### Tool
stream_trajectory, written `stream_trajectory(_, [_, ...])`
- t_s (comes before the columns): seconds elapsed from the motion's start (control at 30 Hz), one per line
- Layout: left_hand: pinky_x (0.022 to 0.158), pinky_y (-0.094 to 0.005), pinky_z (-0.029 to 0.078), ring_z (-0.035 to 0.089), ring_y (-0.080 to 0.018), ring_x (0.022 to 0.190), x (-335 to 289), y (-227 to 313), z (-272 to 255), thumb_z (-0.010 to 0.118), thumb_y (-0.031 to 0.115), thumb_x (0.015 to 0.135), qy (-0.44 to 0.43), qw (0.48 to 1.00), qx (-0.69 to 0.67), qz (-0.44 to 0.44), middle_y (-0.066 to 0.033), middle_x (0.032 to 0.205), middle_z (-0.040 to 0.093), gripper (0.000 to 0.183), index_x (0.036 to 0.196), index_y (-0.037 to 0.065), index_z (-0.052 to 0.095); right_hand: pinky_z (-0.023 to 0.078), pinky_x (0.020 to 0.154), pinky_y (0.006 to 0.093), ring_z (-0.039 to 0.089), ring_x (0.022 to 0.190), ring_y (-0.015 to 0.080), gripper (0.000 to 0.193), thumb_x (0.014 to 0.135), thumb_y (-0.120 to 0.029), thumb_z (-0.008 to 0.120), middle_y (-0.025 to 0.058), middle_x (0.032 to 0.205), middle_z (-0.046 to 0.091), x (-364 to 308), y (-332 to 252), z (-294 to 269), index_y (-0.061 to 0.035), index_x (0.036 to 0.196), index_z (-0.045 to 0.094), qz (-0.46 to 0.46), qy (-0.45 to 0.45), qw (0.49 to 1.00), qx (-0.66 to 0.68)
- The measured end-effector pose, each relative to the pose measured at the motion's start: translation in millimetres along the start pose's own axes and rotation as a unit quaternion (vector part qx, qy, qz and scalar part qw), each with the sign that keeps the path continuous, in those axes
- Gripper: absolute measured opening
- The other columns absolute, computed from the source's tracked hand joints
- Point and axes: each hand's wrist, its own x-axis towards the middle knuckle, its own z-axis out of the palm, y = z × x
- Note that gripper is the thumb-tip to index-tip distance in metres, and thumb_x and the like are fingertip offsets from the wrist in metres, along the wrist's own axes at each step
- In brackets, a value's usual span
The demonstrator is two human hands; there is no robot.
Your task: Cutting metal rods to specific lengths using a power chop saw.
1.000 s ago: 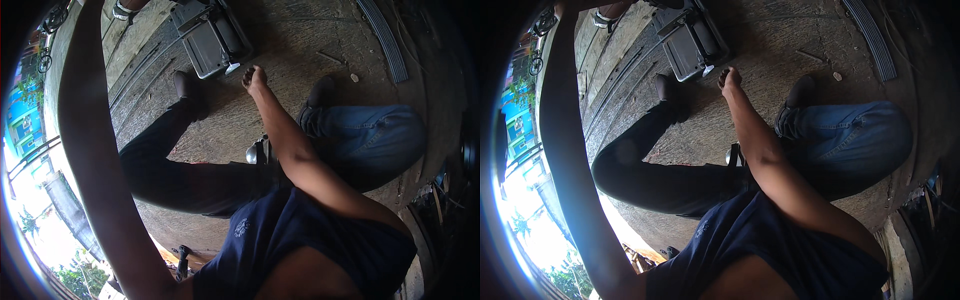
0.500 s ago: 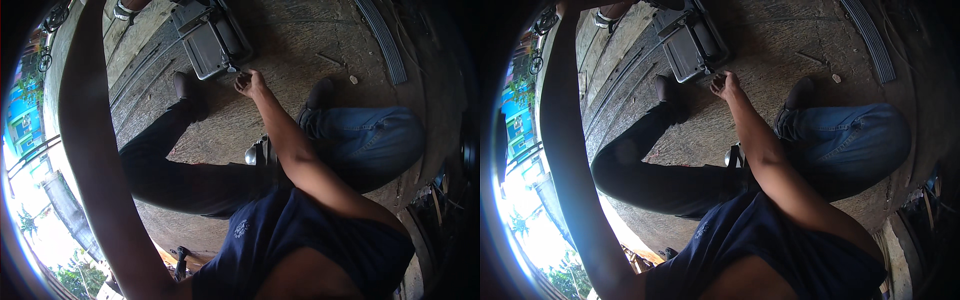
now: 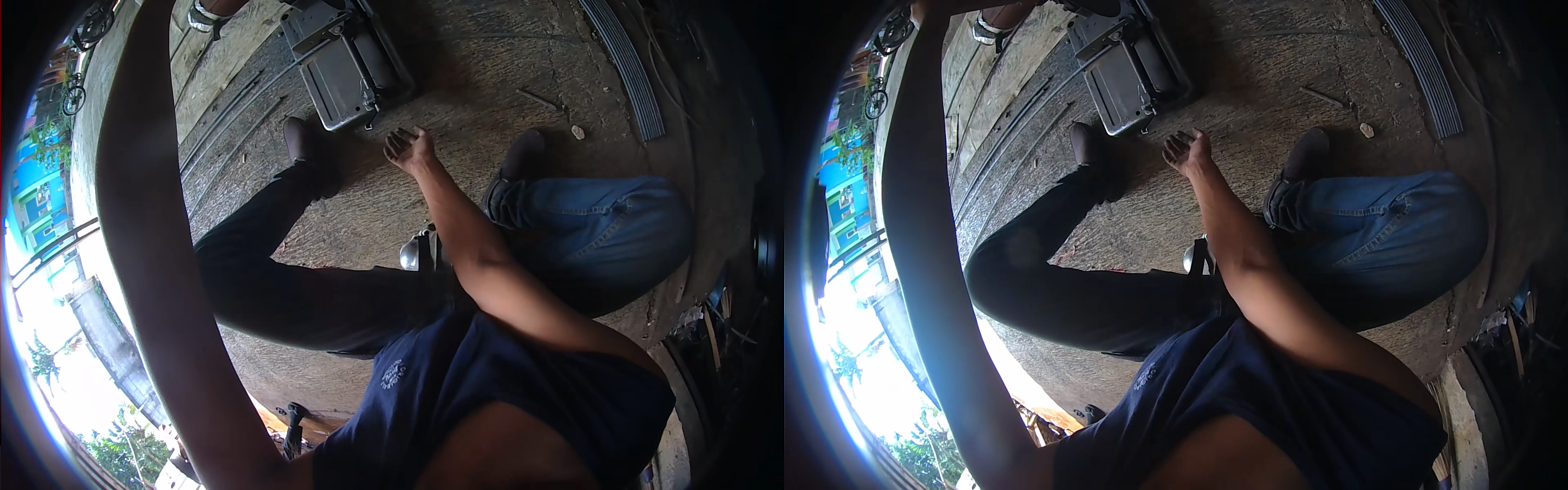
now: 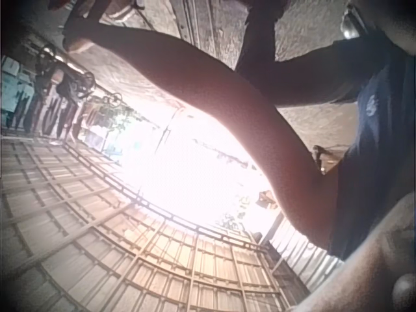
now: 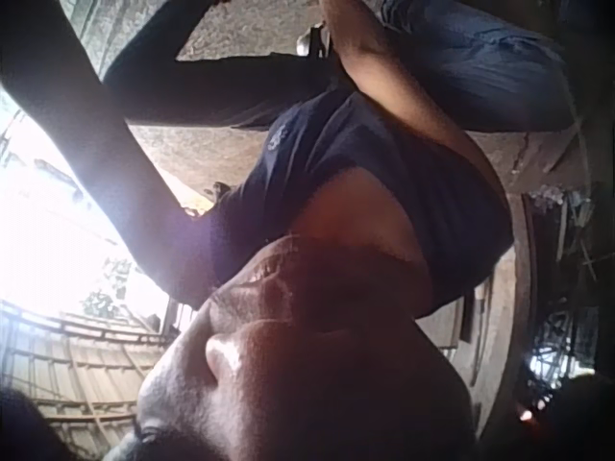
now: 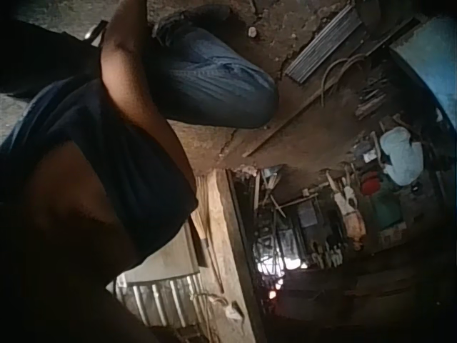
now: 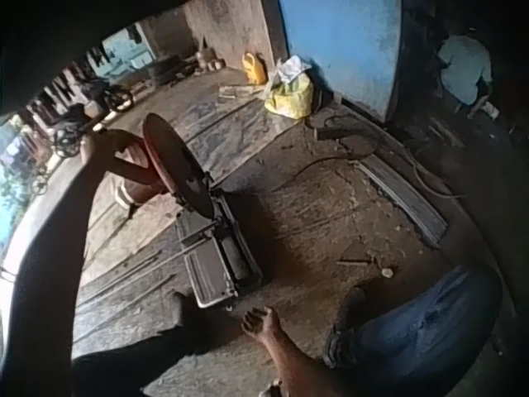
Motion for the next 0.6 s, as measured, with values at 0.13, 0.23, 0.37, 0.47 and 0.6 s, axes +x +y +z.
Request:
stream_trajectory(0.13, [0.064, -0.0405, 0.053, 0.068, -0.0279, 0.077, 3, -5, 2, 0.061, 0.039, 0.081, -0.024, 0.987, 0.125, 0.101, -0.0167, 0.085, 0.069, 0.039, 0.093, 0.003, 0.068, 0.045, 0.087, 0.0489, 0.059, 0.094, 0.0285, 0.046, 0.095, -0.047, 0.038, 0.0144, 0.099, 0.059, 20, 1, 22, -0.0059, 0.109, 0.051, 0.180, 0.000, 0.977, -0.115])
stream_trajectory(0.23, [0.062, -0.0388, 0.053, 0.068, -0.0257, 0.073, 0, -2, -3, 0.057, 0.041, 0.083, -0.041, 0.997, 0.035, 0.059, -0.0151, 0.081, 0.069, 0.037, 0.087, 0.006, 0.070, 0.043, 0.089, 0.0501, 0.057, 0.100, 0.0284, 0.040, 0.093, -0.042, 0.042, 0.0117, 0.105, 0.058, 25, 8, 35, -0.0074, 0.110, 0.052, 0.104, -0.062, 0.988, -0.093])
stream_trajectory(0.37, [0.060, -0.0374, 0.053, 0.068, -0.0248, 0.070, -8, 9, -13, 0.058, 0.041, 0.082, -0.029, 0.989, 0.092, 0.116, -0.0152, 0.077, 0.069, 0.038, 0.086, 0.006, 0.070, 0.040, 0.090, 0.0518, 0.053, 0.106, 0.0261, 0.034, 0.086, -0.030, 0.047, 0.0074, 0.107, 0.056, 11, 5, 22, -0.0110, 0.113, 0.054, -0.051, -0.019, 0.997, 0.046])
stream_trajectory(0.47, [0.058, -0.0366, 0.053, 0.068, -0.0248, 0.068, -12, 14, -14, 0.060, 0.040, 0.080, -0.061, 0.997, -0.001, 0.038, -0.0153, 0.075, 0.068, 0.036, 0.085, 0.005, 0.070, 0.040, 0.091, 0.0520, 0.052, 0.108, 0.0255, 0.039, 0.086, -0.032, 0.047, 0.0082, 0.108, 0.056, 4, 0, 12, -0.0090, 0.116, 0.053, -0.039, 0.056, 0.997, 0.044])
stream_trajectory(0.6, [0.058, -0.0367, 0.053, 0.068, -0.0249, 0.068, -10, 10, -13, 0.063, 0.039, 0.078, -0.030, 0.998, -0.055, 0.012, -0.0149, 0.074, 0.069, 0.037, 0.085, 0.003, 0.070, 0.038, 0.094, 0.0521, 0.050, 0.112, 0.0240, 0.051, 0.088, -0.047, 0.043, 0.0076, 0.115, 0.055, 12, 0, 25, -0.0040, 0.115, 0.050, 0.129, -0.064, 0.988, -0.056])
